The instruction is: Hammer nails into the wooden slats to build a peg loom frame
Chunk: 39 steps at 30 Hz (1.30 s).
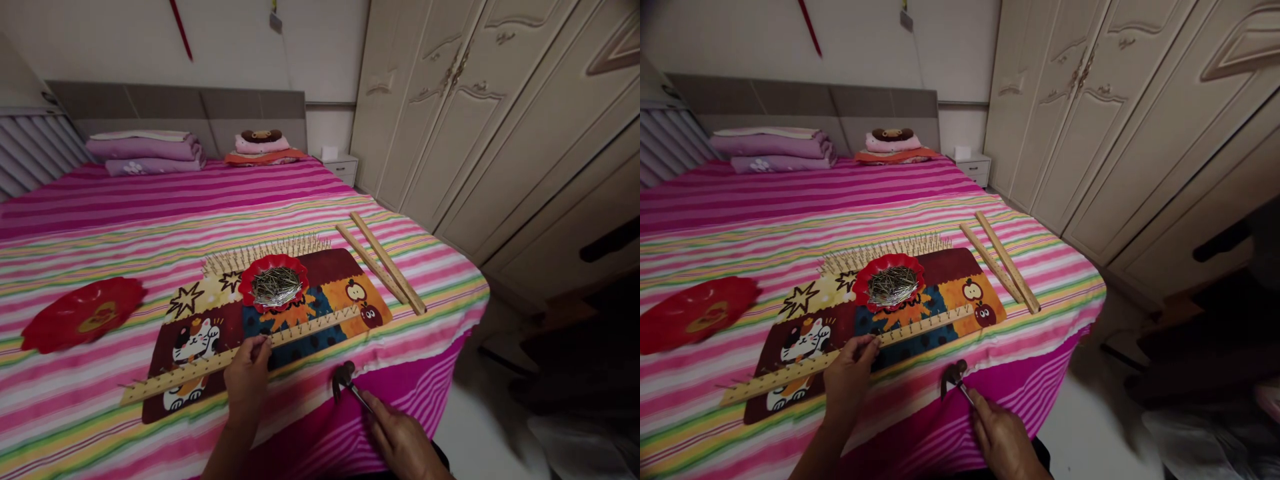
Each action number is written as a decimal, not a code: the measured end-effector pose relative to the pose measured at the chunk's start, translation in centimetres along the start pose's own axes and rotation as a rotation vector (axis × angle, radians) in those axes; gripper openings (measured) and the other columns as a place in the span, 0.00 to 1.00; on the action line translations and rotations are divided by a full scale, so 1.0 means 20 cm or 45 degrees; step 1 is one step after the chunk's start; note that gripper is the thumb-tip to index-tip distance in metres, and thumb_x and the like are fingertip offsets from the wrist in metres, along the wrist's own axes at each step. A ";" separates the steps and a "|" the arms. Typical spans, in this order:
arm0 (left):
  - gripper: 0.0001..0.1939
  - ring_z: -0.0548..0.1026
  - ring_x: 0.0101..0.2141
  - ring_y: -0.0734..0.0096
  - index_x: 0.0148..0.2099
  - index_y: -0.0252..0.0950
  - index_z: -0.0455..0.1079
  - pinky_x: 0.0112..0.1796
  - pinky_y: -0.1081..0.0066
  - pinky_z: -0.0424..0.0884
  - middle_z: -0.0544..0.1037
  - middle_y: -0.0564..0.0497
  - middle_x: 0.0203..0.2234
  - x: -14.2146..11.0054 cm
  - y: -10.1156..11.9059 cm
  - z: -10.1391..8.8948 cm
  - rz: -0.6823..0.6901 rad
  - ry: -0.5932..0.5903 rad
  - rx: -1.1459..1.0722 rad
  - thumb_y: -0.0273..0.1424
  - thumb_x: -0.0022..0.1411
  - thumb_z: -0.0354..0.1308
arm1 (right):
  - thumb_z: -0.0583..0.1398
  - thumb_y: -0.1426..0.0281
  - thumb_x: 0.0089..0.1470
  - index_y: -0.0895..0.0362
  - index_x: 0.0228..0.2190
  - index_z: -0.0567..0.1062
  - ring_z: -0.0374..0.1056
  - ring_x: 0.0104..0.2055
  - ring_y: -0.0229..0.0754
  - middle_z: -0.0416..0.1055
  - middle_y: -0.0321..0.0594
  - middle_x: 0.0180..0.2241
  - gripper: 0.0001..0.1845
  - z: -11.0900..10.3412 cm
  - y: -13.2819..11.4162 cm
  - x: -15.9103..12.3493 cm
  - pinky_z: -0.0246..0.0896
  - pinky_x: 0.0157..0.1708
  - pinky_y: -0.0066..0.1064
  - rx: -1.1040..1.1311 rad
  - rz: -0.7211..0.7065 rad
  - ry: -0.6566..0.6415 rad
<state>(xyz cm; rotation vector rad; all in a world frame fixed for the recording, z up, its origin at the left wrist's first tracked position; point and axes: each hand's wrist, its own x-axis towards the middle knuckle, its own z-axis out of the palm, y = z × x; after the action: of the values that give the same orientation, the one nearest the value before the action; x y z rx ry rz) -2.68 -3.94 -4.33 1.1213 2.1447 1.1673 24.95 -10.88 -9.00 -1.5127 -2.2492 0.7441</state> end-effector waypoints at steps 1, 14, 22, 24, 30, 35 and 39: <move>0.13 0.76 0.29 0.65 0.33 0.41 0.71 0.35 0.68 0.69 0.79 0.53 0.25 0.00 -0.01 0.00 0.022 -0.010 0.002 0.43 0.48 0.54 | 0.48 0.73 0.58 0.53 0.57 0.62 0.76 0.36 0.45 0.78 0.45 0.41 0.25 0.00 0.00 0.00 0.71 0.35 0.31 0.009 0.004 0.004; 0.12 0.75 0.33 0.68 0.32 0.39 0.71 0.37 0.69 0.70 0.77 0.50 0.29 -0.01 -0.09 0.07 0.493 0.071 0.162 0.37 0.57 0.48 | 0.52 0.55 0.56 0.51 0.48 0.72 0.75 0.32 0.46 0.78 0.38 0.26 0.23 -0.04 -0.15 0.06 0.69 0.31 0.27 0.698 0.175 0.075; 0.12 0.75 0.32 0.69 0.33 0.39 0.71 0.35 0.71 0.70 0.77 0.52 0.28 0.01 -0.14 0.08 0.587 0.128 0.202 0.37 0.58 0.48 | 0.54 0.58 0.54 0.55 0.48 0.68 0.50 0.13 0.30 0.59 0.25 0.15 0.23 -0.12 -0.51 0.31 0.46 0.13 0.20 1.180 0.290 0.073; 0.11 0.75 0.32 0.70 0.32 0.39 0.71 0.35 0.72 0.69 0.77 0.51 0.28 0.00 -0.13 0.09 0.598 0.140 0.206 0.36 0.58 0.48 | 0.54 0.59 0.54 0.55 0.48 0.68 0.51 0.12 0.29 0.59 0.24 0.15 0.22 -0.15 -0.56 0.35 0.46 0.12 0.19 1.184 0.289 0.100; 0.10 0.74 0.31 0.72 0.32 0.38 0.70 0.34 0.73 0.69 0.76 0.52 0.27 -0.01 -0.12 0.10 0.608 0.171 0.236 0.33 0.59 0.48 | 0.52 0.65 0.56 0.53 0.48 0.68 0.53 0.12 0.30 0.61 0.26 0.17 0.19 -0.16 -0.62 0.42 0.47 0.10 0.19 1.100 0.251 -0.007; 0.10 0.74 0.31 0.71 0.33 0.38 0.70 0.34 0.73 0.69 0.76 0.51 0.27 -0.01 -0.12 0.10 0.664 0.186 0.231 0.31 0.60 0.47 | 0.50 0.68 0.57 0.54 0.51 0.66 0.52 0.14 0.31 0.57 0.25 0.17 0.19 -0.11 -0.61 0.45 0.49 0.13 0.20 0.994 0.073 -0.015; 0.10 0.74 0.30 0.71 0.32 0.38 0.69 0.33 0.73 0.69 0.76 0.51 0.27 -0.02 -0.12 0.10 0.667 0.186 0.240 0.31 0.60 0.47 | 0.51 0.69 0.56 0.55 0.49 0.68 0.49 0.15 0.31 0.55 0.25 0.16 0.18 -0.10 -0.62 0.47 0.47 0.15 0.21 0.915 0.041 -0.053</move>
<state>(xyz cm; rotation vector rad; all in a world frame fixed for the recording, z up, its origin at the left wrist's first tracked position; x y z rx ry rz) -2.21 -4.04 -7.38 1.8107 2.1694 1.3124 13.17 -5.50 -0.31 -1.1718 -1.6862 1.4069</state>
